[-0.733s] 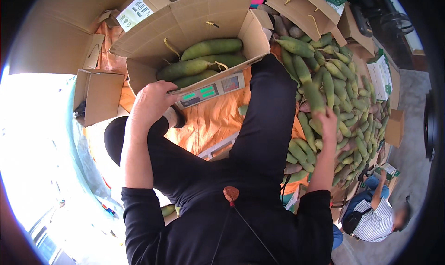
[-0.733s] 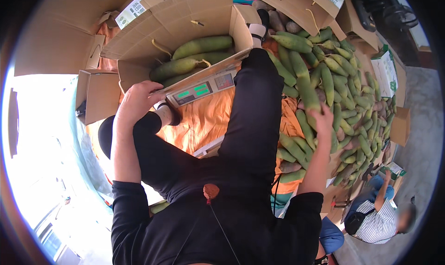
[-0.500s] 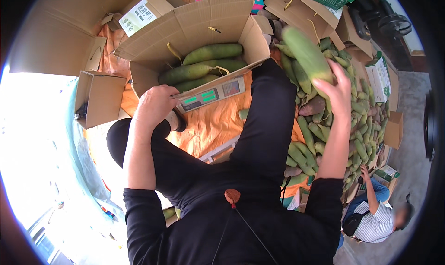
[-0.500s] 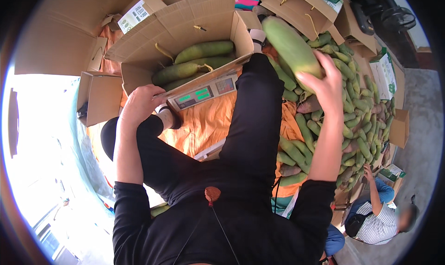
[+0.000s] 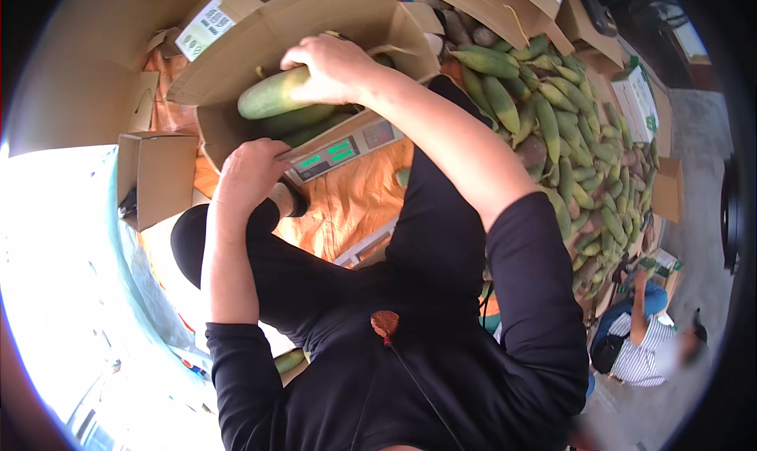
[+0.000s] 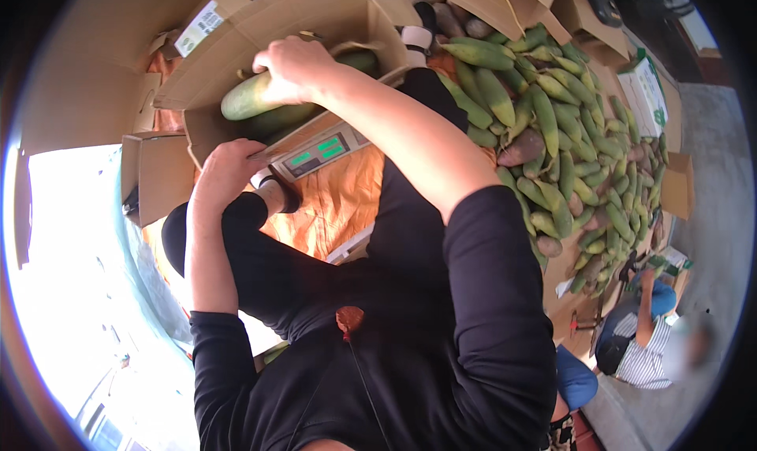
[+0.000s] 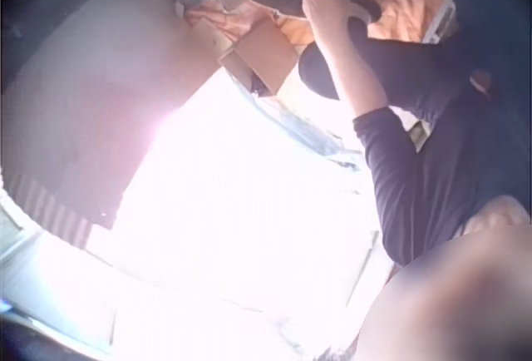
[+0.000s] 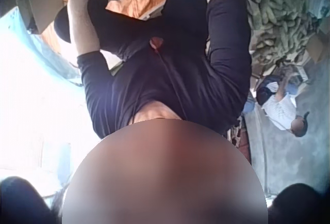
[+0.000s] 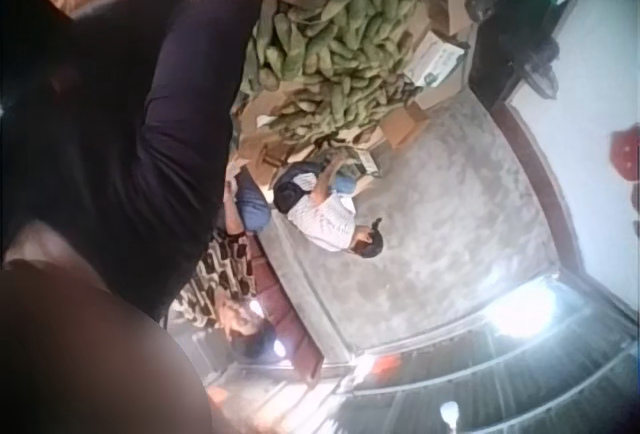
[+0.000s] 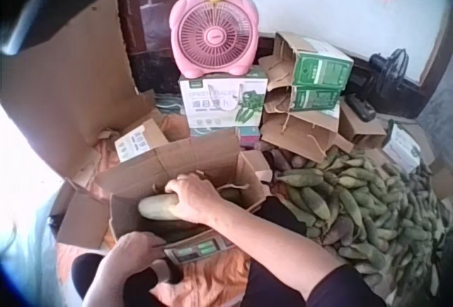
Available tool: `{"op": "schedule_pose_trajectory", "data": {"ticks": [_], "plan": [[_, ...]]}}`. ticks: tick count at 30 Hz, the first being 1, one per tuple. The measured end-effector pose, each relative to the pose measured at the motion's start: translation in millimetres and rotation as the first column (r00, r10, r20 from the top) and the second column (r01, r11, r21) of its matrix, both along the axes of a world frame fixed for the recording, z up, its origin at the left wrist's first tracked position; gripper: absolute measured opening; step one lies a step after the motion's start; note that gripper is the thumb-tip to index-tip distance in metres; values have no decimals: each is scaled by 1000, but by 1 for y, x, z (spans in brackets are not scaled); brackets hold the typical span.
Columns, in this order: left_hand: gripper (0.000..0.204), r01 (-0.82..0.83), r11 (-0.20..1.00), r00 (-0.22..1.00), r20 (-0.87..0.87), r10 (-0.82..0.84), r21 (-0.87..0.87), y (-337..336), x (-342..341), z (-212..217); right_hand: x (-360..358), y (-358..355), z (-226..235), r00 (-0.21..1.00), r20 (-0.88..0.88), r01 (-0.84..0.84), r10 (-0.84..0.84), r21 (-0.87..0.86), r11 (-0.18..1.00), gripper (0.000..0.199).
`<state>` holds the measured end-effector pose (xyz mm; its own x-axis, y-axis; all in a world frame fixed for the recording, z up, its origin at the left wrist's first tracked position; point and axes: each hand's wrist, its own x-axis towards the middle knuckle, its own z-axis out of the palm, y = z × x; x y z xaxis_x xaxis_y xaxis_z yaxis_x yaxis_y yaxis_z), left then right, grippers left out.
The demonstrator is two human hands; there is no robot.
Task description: Sorting, weighing, and packing green mangos into cardboard boxes.
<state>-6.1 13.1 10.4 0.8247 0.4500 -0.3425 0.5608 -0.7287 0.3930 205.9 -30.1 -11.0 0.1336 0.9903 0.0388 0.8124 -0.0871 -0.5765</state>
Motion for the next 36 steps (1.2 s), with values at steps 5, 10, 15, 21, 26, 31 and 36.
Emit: {"op": "schedule_pose_trajectory", "data": {"ticks": [5, 10, 15, 21, 26, 31, 36], "plan": [[28, -27, 999, 1000, -3, 27, -23, 5, -12, -2, 28, -25, 15, 972, -224, 114, -66, 206, 972, 40], [34, -53, 998, 997, 55, 54, -24, -3, -1, 5, 101, -140, 10, 865, -398, 387, -305, 144, 911, 32], [39, -139, 981, 985, 86, 151, -136, 0, 1, -3, 124, -259, -73, 638, -277, 732, -718, -70, 678, 31], [43, -147, 977, 986, 50, 156, -152, -2, 11, -6, 92, -368, -204, 649, 708, 385, 278, -621, 682, 18], [41, -167, 958, 979, 76, 190, -234, 3, 5, -14, 57, -367, -237, 657, 74, 719, -750, -360, 595, 25], [28, -142, 971, 987, 47, 154, -192, -2, 13, 0, 48, -332, -257, 736, 306, 668, -604, -478, 570, 40], [21, -77, 995, 994, 77, 81, -61, -6, 18, -6, 31, -330, -302, 823, 418, 568, -385, -626, 534, 42]]}}
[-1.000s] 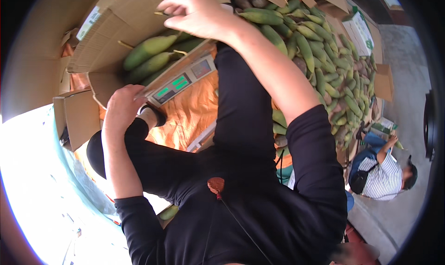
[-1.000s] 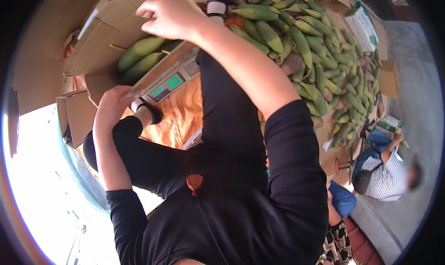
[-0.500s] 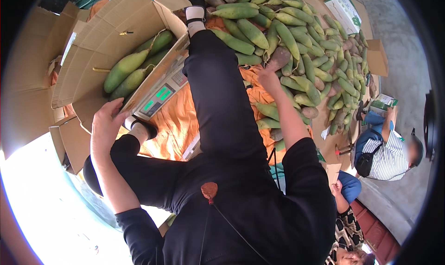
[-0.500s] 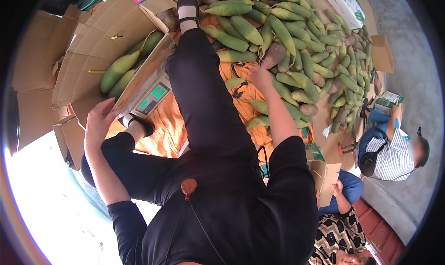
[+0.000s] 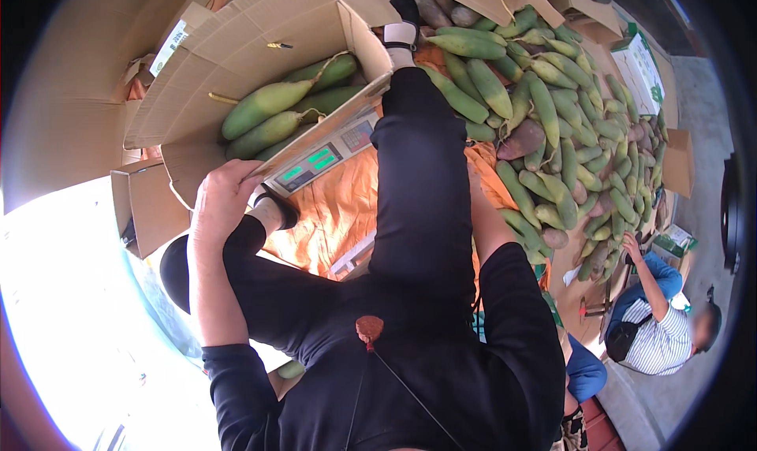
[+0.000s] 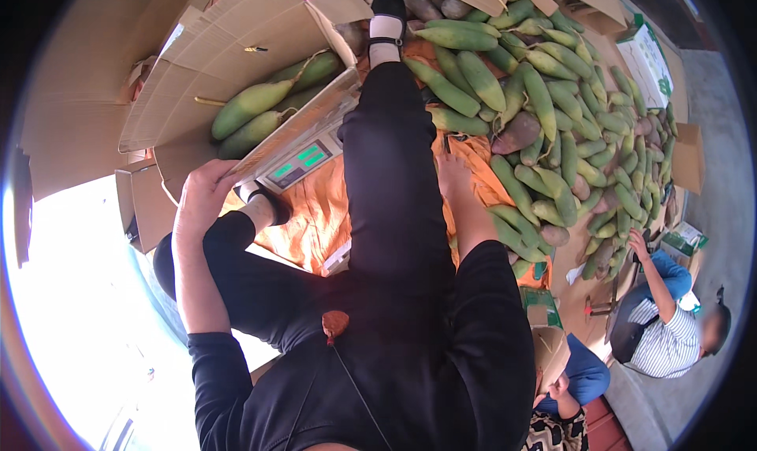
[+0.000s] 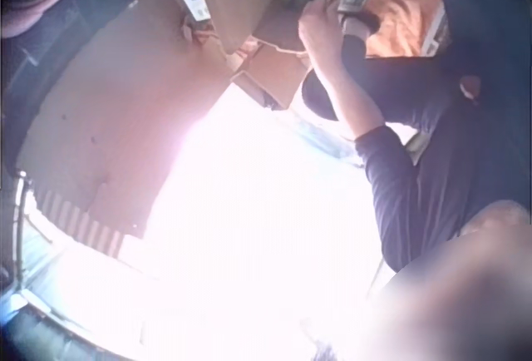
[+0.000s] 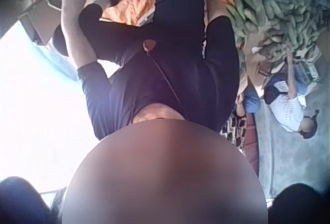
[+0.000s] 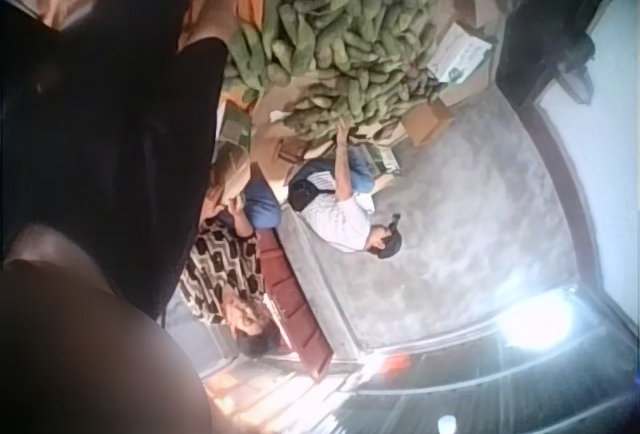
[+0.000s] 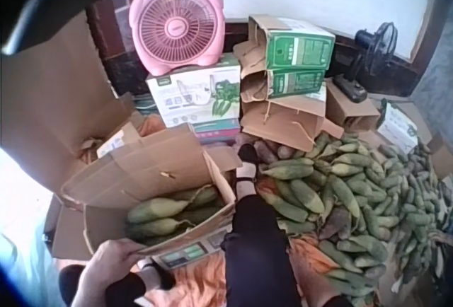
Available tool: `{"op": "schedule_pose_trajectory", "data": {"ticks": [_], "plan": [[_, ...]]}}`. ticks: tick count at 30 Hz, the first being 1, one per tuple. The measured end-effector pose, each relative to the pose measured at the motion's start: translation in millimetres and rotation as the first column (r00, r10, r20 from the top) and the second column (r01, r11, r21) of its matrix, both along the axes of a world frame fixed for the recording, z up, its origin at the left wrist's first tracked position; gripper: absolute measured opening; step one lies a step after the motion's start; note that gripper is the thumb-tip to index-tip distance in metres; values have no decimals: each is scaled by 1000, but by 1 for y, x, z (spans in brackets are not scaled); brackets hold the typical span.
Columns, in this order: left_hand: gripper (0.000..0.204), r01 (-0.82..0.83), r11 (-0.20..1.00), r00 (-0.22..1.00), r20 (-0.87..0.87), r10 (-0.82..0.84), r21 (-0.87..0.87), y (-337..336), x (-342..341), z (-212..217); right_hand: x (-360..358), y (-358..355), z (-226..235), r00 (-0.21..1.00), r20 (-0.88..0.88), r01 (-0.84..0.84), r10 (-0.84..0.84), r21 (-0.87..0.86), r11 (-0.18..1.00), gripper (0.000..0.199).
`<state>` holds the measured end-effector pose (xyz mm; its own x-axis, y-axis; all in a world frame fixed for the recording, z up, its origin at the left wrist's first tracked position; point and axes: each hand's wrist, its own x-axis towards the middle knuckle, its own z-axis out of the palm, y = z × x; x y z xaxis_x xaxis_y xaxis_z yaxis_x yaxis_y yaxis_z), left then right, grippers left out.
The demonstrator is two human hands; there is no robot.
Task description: Sorting, weighing, and packing green mangos into cardboard boxes.
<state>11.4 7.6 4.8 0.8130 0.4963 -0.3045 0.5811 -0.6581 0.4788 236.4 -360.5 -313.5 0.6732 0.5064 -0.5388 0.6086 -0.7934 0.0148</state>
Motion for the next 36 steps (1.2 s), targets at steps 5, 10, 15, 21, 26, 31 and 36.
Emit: {"op": "schedule_pose_trajectory", "data": {"ticks": [5, 10, 15, 21, 26, 31, 36], "plan": [[21, -39, 997, 998, -52, 42, 62, -1, -9, 11, -20, 13, -53, 981, 73, -170, 182, -145, 975, 44], [23, 36, 998, 998, 43, -34, -48, -4, 9, -1, 15, -96, -169, 952, 161, -189, 262, -364, 912, 48], [24, 62, 998, 998, -25, -63, -14, -5, 6, 6, -15, -67, -139, 973, -98, 171, -208, -302, 938, 38], [31, 43, 999, 999, -28, -43, 18, 0, -11, 7, 1, -42, 54, 995, -85, -56, 45, -136, 989, 44], [32, 56, 998, 997, 47, -57, 19, 1, -8, 7, 38, -86, 117, 987, 3, 160, -160, -84, 983, 48], [35, 25, 999, 999, 36, -25, 20, 2, -12, 14, 69, -92, 166, 965, -3, 258, -262, 176, 950, 51], [35, 10, 1000, 997, 79, -11, 11, 3, -17, 13, 88, -47, 226, 953, -67, 273, -294, 605, 748, 52]]}}
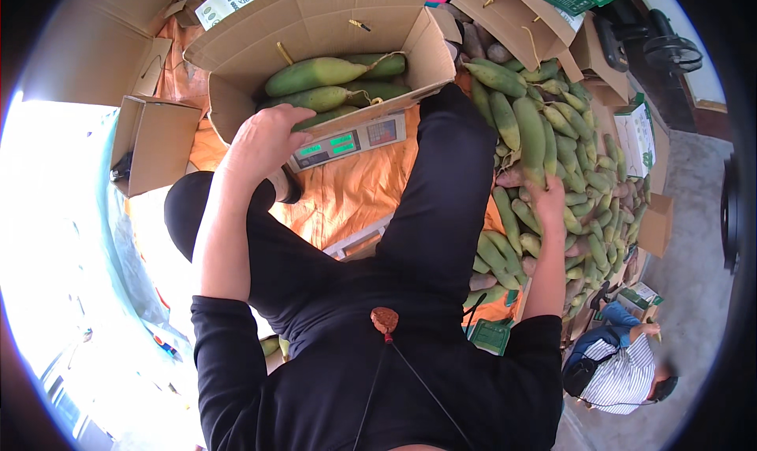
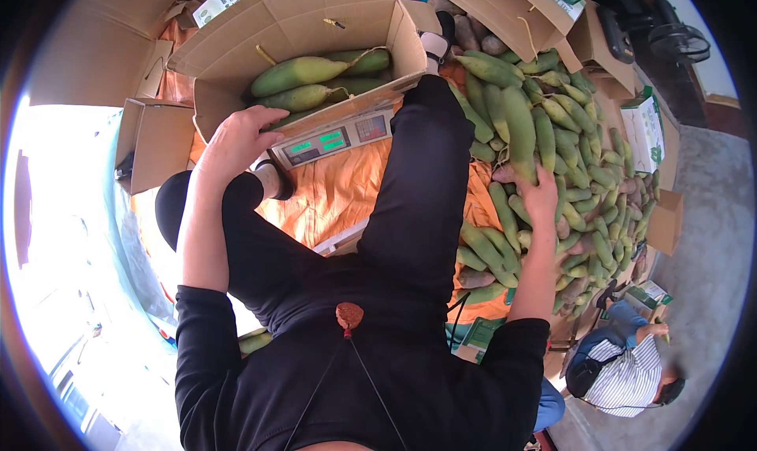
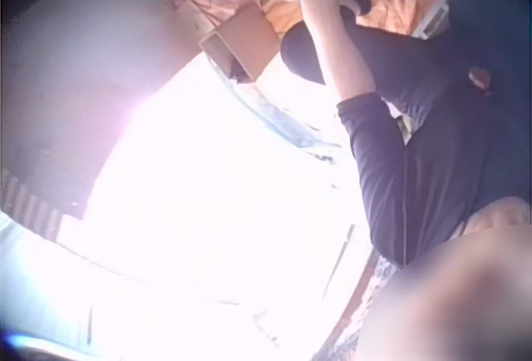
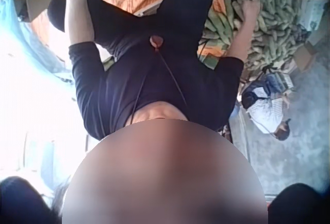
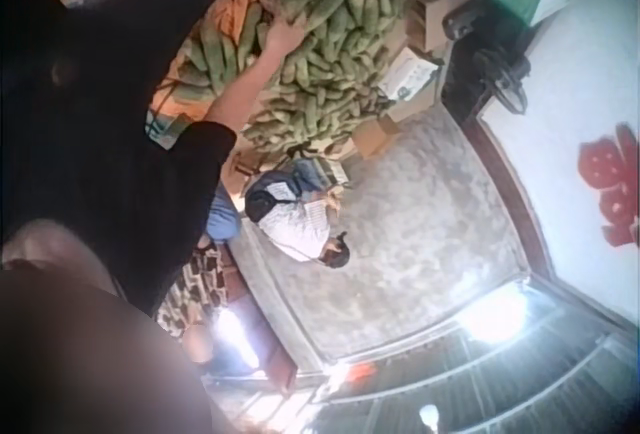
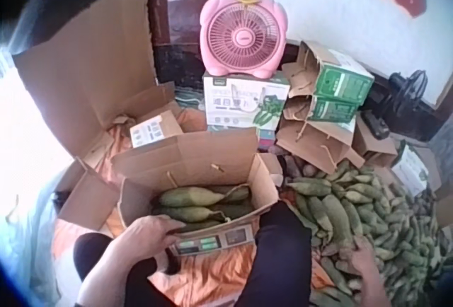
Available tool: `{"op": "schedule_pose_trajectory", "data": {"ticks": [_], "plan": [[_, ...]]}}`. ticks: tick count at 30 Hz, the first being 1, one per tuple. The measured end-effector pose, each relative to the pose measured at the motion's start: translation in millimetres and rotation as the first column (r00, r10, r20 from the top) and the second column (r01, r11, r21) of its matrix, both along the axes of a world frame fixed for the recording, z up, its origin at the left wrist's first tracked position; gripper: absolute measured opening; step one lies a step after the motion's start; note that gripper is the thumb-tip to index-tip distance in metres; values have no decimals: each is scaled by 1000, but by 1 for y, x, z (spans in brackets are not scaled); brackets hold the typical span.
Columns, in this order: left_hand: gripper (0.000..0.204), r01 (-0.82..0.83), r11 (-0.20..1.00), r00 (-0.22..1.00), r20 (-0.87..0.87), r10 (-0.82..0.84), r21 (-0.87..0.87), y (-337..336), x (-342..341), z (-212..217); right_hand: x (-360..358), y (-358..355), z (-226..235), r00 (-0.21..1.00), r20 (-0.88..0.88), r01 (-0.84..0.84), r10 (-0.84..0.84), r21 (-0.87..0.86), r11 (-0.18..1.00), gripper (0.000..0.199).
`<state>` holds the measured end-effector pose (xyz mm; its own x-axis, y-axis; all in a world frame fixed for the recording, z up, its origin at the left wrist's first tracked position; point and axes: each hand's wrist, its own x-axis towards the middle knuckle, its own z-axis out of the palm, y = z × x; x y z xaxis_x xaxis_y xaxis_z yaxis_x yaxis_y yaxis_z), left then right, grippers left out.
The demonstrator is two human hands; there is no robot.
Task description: Sorting, weighing, and packing green mangos into cardboard boxes.
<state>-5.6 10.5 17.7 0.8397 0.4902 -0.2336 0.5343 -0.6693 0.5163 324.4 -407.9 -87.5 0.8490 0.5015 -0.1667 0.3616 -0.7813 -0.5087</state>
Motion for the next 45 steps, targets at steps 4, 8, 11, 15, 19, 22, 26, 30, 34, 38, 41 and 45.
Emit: {"op": "schedule_pose_trajectory", "data": {"ticks": [4, 8, 11, 15, 19, 22, 26, 30, 34, 38, 41, 45], "plan": [[36, -4, 1000, 1000, -19, 4, 9, 1, -1, 2, -5, 55, 60, 995, -94, 34, -14, 213, 977, 48], [37, -8, 1000, 1000, -6, 8, 22, 1, -2, -2, -13, 94, 91, 972, -224, 35, 77, 457, 889, 44], [38, -13, 1000, 1000, -5, 13, 10, 1, -5, 2, -9, 107, 83, 946, -314, 91, 83, 503, 859, 41], [34, -8, 1000, 1000, 4, 8, 6, 4, -11, 2, -32, 110, 49, 768, -597, 419, -233, 192, 887, 36], [35, -25, 1000, 999, 37, 25, -5, 3, -11, 2, -65, 66, -35, 746, -635, 388, -199, 172, 905, 34], [35, -13, 1000, 999, 40, 13, -5, 0, -5, 6, -98, 16, -118, 484, -794, 627, -368, 21, 778, 36], [35, -9, 1000, 999, 46, 10, -21, -2, -1, 4, -128, -38, -177, 327, -851, 784, -410, 2, 621, 40], [35, -40, 999, 997, 60, 40, -3, 1, -6, 2, -126, -36, -172, 512, -708, 775, -487, 136, 618, 41], [33, -125, 992, 977, 174, 123, -1, 2, 5, 10, -66, -28, -159, 664, -591, 726, -458, 360, 586, 34], [31, -334, 943, 910, 262, 322, 1, 19, -20, 27, -34, 87, -55, 827, -501, 474, -256, 375, 797, 30], [27, -439, 897, 858, 274, 435, -47, 32, -29, 46, -9, 140, -1, 870, -472, 334, -142, 353, 874, 25], [27, -464, 884, 879, 157, 451, 60, 65, -52, 57, 10, 202, 48, 967, -175, -106, 184, 382, 918, 30]]}}
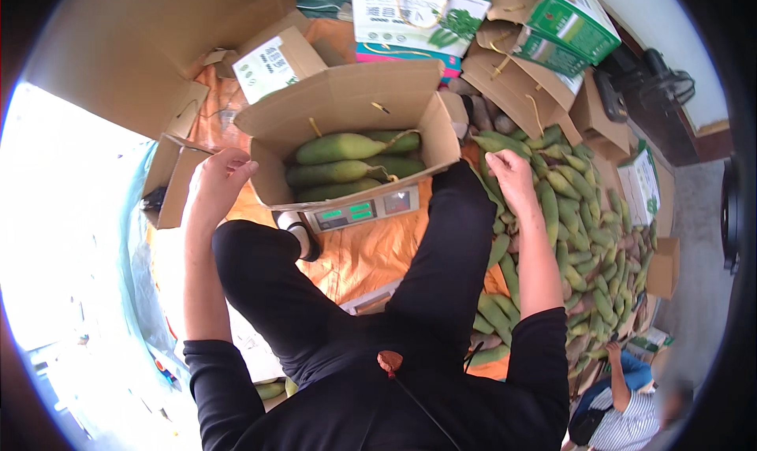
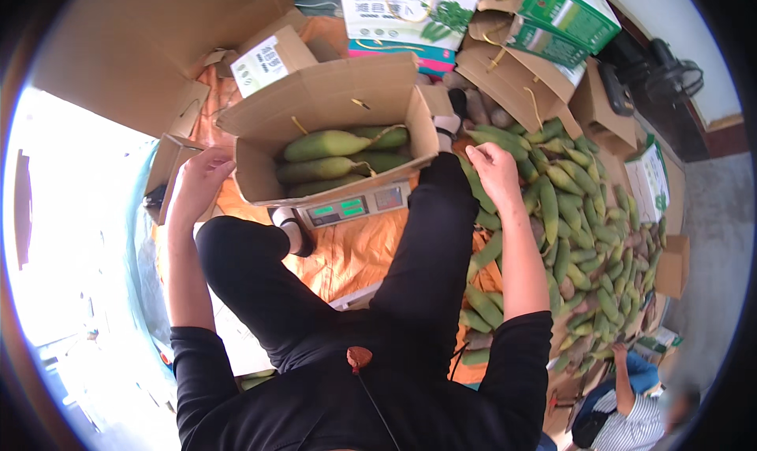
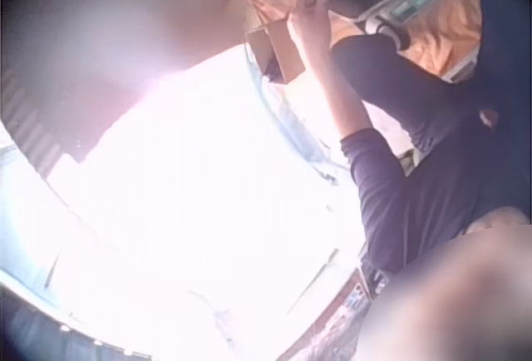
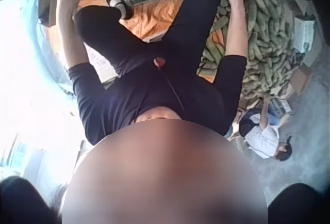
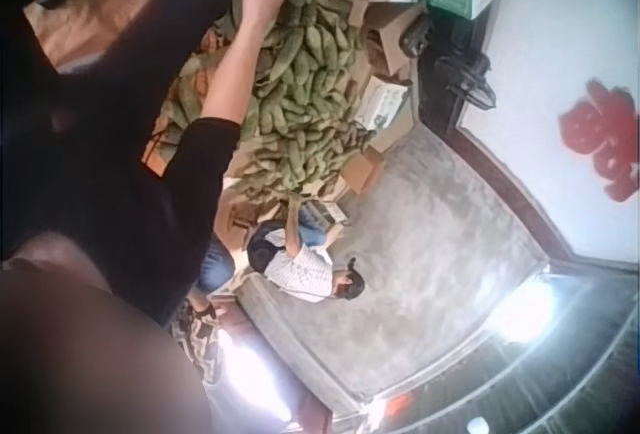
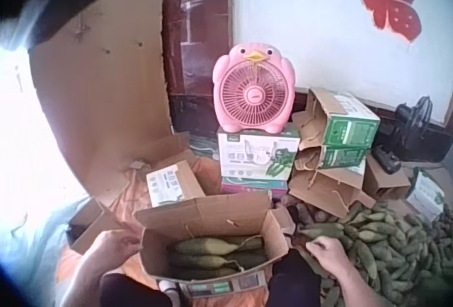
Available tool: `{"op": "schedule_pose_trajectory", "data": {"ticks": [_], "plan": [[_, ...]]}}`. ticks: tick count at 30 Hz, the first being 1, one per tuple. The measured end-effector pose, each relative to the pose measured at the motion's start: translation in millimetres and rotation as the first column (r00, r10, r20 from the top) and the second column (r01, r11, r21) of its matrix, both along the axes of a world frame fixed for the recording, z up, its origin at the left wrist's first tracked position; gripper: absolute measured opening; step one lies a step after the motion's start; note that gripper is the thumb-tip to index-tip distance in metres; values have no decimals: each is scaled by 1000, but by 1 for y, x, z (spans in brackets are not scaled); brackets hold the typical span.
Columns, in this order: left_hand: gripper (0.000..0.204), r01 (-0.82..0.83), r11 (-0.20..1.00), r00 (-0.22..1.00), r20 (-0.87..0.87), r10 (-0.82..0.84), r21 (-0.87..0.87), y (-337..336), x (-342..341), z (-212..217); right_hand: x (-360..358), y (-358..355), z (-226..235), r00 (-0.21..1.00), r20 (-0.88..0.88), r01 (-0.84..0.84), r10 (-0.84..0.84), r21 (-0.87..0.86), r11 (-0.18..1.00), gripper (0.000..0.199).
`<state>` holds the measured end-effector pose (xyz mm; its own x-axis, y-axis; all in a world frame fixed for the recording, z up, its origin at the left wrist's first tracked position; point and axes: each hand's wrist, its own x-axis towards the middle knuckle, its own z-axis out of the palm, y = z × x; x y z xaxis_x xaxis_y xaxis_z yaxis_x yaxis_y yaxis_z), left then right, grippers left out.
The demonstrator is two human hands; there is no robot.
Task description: Sorting, weighing, and packing green mangos into cardboard boxes.
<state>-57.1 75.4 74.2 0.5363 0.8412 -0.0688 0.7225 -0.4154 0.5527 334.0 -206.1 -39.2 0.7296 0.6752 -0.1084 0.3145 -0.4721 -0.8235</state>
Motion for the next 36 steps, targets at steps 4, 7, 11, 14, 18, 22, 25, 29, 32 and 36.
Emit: {"op": "schedule_pose_trajectory", "data": {"ticks": [4, 7, 11, 14, 18, 22, 25, 29, 32, 36], "plan": [[42, -117, 992, 949, -301, 98, -43, 27, -20, -27, -5, 54, 26, 951, 215, -163, 222, -261, 952, 42], [55, -81, 970, 942, -336, 0, -227, 29, -19, -56, -14, 81, 38, 897, 240, -217, 371, -492, 843, 46], [58, -111, 974, 922, -387, 26, -198, 26, -4, -77, -20, 103, 29, 822, 273, -226, 499, -649, 727, 41], [46, -187, 947, 902, -428, 60, -261, 43, -12, -94, -21, 115, 22, 767, 303, -184, 565, -740, 647, 38], [41, -148, 960, 927, -372, 51, -238, 49, -19, -100, -27, 126, 36, 764, 317, -184, 562, -728, 660, 40], [37, -153, 949, 932, -361, 46, -276, 71, -37, -103, -20, 153, 43, 755, 340, -264, 561, -626, 734, 39], [37, -206, 939, 944, -310, 116, -275, 71, -73, -104, -53, 181, 78, 699, 344, -339, 627, -612, 714, 38], [31, -394, 872, 918, -179, 355, -289, 57, -133, -96, -107, 213, 102, 602, 426, -382, 676, -590, 711, 37], [30, -475, 837, 875, -39, 483, -271, 34, -203, -102, -153, 233, 101, 533, 427, -521, 730, -514, 681, 36], [30, -556, 723, 765, 86, 638, -410, -23, -296, -94, -246, 246, 95, 479, 376, -587, 794, -536, 607, 35]]}}
